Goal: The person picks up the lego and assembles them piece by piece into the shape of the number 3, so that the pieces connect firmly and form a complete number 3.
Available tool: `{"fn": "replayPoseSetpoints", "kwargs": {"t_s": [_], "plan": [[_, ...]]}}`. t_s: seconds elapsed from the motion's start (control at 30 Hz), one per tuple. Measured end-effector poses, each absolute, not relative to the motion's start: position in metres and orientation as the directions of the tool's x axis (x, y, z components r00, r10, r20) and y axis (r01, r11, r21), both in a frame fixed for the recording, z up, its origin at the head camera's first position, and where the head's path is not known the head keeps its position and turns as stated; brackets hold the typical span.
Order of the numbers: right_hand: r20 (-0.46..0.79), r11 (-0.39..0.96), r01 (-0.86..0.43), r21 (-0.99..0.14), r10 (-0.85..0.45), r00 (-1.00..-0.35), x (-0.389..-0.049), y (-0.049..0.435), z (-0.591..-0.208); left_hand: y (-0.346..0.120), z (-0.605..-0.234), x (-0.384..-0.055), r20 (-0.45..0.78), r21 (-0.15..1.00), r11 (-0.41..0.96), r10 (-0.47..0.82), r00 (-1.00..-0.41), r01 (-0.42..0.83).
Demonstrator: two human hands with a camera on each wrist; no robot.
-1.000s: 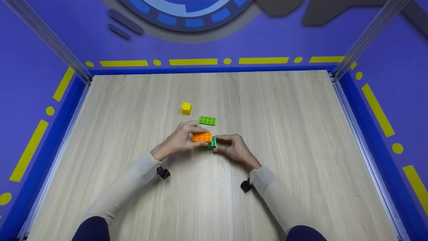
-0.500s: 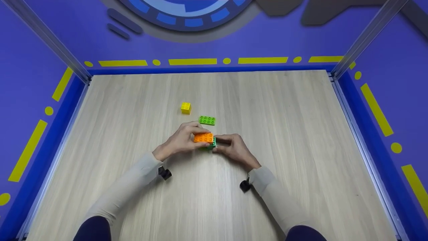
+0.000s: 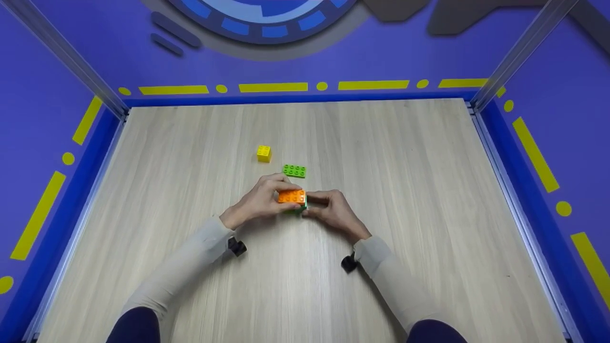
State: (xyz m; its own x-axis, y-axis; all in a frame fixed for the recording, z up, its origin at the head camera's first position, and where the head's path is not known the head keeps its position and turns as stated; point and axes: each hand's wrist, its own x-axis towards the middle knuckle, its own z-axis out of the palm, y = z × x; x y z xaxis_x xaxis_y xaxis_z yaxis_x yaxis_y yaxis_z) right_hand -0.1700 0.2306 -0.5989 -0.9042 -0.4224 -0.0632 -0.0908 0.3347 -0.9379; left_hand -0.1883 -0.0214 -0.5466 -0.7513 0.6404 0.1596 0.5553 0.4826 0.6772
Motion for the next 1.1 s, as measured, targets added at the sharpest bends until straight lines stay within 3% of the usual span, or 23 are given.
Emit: {"fn": "replayPoseSetpoints", "kwargs": {"t_s": [1.1], "plan": [[-0.040,0.312,-0.106,-0.944,-0.428,-0.903,-0.1693,0.2296,-0.5986,-0.0168,-0.5516,-0.1845,0.140,0.640,0.524,0.640,-0.756,0.562]]}}
